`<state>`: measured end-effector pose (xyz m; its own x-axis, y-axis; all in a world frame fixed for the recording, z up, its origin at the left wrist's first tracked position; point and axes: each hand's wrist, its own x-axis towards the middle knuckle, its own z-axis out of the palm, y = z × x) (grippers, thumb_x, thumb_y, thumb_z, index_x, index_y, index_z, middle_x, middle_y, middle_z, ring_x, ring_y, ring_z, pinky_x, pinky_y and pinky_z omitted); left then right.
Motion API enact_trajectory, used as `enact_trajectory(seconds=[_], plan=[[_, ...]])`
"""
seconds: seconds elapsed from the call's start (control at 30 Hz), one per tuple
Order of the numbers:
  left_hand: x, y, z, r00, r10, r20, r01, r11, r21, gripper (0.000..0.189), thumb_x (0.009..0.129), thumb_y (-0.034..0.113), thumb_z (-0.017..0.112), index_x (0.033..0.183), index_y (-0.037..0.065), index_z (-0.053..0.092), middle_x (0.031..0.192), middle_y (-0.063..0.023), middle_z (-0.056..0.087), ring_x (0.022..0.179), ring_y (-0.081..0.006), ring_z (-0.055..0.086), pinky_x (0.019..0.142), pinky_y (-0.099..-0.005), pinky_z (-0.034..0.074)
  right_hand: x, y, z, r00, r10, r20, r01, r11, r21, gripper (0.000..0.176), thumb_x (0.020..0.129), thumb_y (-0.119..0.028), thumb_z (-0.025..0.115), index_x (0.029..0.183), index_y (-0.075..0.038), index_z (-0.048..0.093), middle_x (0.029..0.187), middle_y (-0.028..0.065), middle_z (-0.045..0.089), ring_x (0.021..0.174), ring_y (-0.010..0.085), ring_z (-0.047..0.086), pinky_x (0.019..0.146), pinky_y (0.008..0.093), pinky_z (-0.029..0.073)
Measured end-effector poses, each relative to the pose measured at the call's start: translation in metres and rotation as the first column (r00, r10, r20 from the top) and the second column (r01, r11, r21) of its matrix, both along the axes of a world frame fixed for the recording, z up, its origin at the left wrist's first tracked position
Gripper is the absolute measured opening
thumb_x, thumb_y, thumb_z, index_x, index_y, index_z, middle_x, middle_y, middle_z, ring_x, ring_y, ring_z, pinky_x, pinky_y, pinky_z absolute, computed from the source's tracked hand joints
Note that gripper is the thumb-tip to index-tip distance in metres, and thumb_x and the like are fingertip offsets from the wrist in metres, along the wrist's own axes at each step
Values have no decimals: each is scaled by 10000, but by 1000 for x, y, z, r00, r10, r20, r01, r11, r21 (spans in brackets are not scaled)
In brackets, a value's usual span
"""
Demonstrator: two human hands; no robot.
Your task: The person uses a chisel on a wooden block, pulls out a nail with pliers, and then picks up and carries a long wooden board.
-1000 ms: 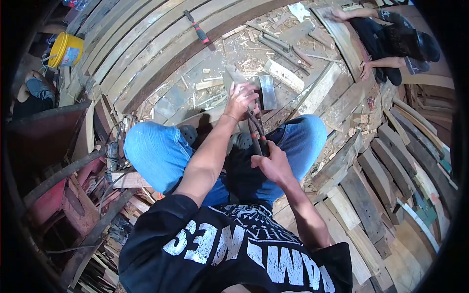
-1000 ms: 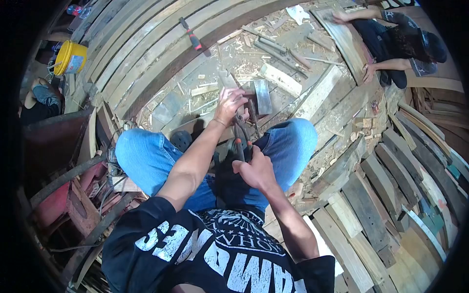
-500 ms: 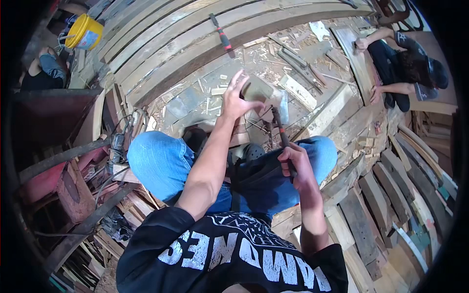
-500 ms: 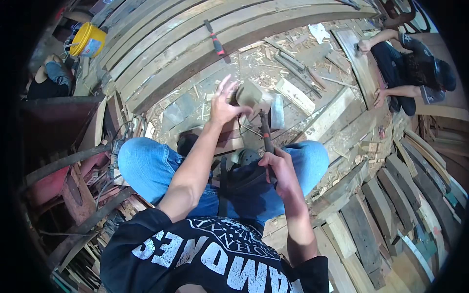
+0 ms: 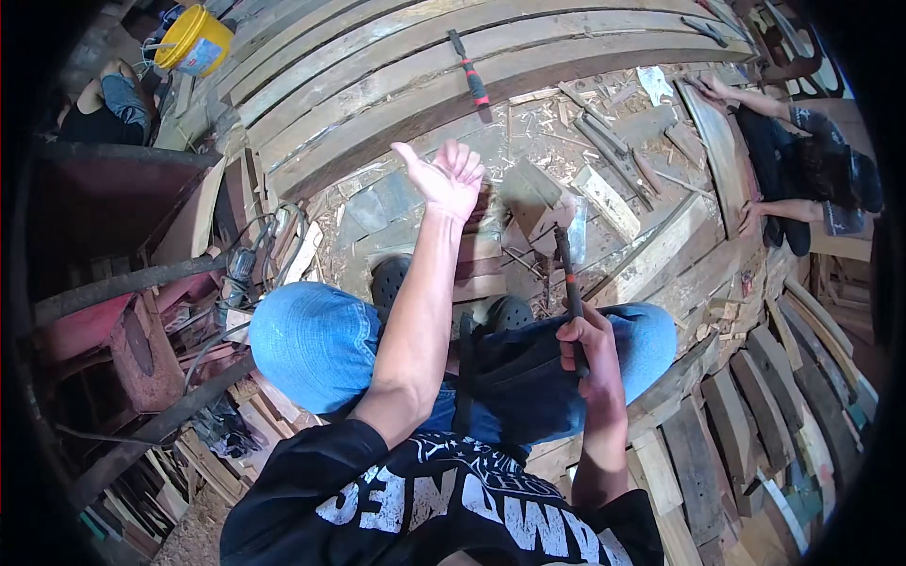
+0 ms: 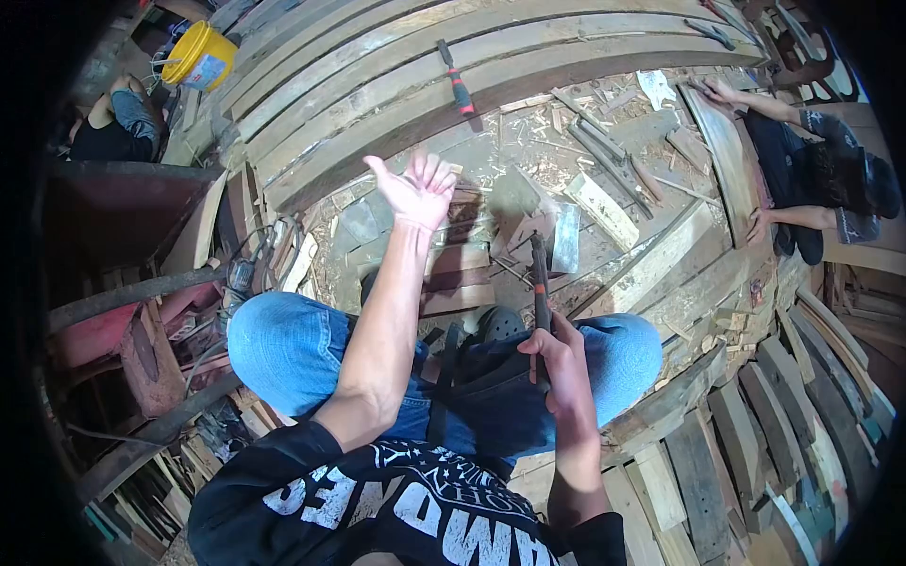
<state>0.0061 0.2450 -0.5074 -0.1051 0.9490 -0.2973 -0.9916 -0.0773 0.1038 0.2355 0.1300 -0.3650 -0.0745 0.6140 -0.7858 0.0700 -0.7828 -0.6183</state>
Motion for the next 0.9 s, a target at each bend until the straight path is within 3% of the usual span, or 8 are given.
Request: enact_trajectory(seconds=[0.03, 0.07, 0.13, 0.17, 0.23, 0.8, 0.87, 0.9], plan=[[-10, 1, 8, 975, -200, 93, 141, 889, 435, 905, 657, 917, 219, 656, 60, 512, 664, -115, 534, 718, -247, 559, 729, -406, 453, 0, 0, 1, 1000, 0, 0, 0, 1000, -1, 554, 678, -106, 542, 1206, 44, 468, 596, -11, 412, 447, 78, 367, 392, 219, 291], [-6, -2, 14, 975, -201, 94, 142, 890, 433, 905, 657, 917, 219, 656, 60, 512, 664, -115, 534, 718, -247, 559, 729, -406, 453, 0, 0, 1, 1000, 1, -3, -1, 1000, -10, 594, 669, -116, 558, 1228, 61, 464, 647, -3, 433, 483, 86, 398, 416, 227, 315], [5, -5, 42, 983, -38, 181, 17, 993, 116, 1135, 592, 953, 217, 1186, 44, 548, 1250, -211, 511, 1209, -316, 446, 1053, -539, 244, 0, -1, 0, 1000, -2, -7, 2, 1000, -15, 635, 660, -127, 575, 1250, 78, 460, 697, 6, 454, 519, 94, 428, 440, 235, 339], [5, -5, 38, 983, -42, 180, 20, 993, 119, 1135, 592, 953, 217, 1186, 44, 548, 1250, -211, 511, 1209, -316, 446, 1053, -539, 244, -1, -1, -1, 1000, 13, 18, -13, 1000, -10, 630, 660, -128, 578, 1246, 72, 465, 699, 5, 456, 525, 94, 432, 446, 233, 340], [4, -4, 30, 992, -79, 103, 39, 938, 345, 1242, 541, 977, 187, 1455, 139, 251, 1533, -145, 114, 1409, -310, 106, 1096, -578, -18, -2, -1, -2, 999, 26, 44, -25, 1000, -3, 625, 659, -128, 580, 1242, 65, 471, 701, 5, 459, 532, 93, 435, 452, 230, 341], [4, -1, 28, 983, -166, 78, 135, 942, 307, 1266, 534, 956, 332, 1465, 109, 201, 1525, -187, 101, 1410, -318, 76, 1117, -515, 16, -9, -2, -6, 998, 55, 18, -55, 998, 14, 665, 666, -115, 579, 1290, 70, 440, 724, 0, 479, 596, 69, 441, 491, 209, 320], [3, 2, 17, 990, -105, -93, 115, 987, 113, 1177, 618, 882, 431, 1452, 79, 222, 1510, -194, 158, 1399, -305, 155, 1131, -448, 101, -9, -2, -8, 999, 46, 4, -47, 998, 29, 657, 672, -102, 573, 1289, 78, 436, 732, 11, 492, 618, 76, 461, 521, 209, 344], [6, 6, 12, 997, 20, -77, -26, 997, -79, 1036, 691, 791, 506, 1399, 55, 331, 1398, -200, 387, 1274, -300, 402, 1016, -363, 355, -10, -2, -9, 999, 39, -10, -39, 998, 42, 648, 678, -90, 567, 1287, 86, 432, 741, 21, 505, 639, 82, 481, 551, 208, 369]])
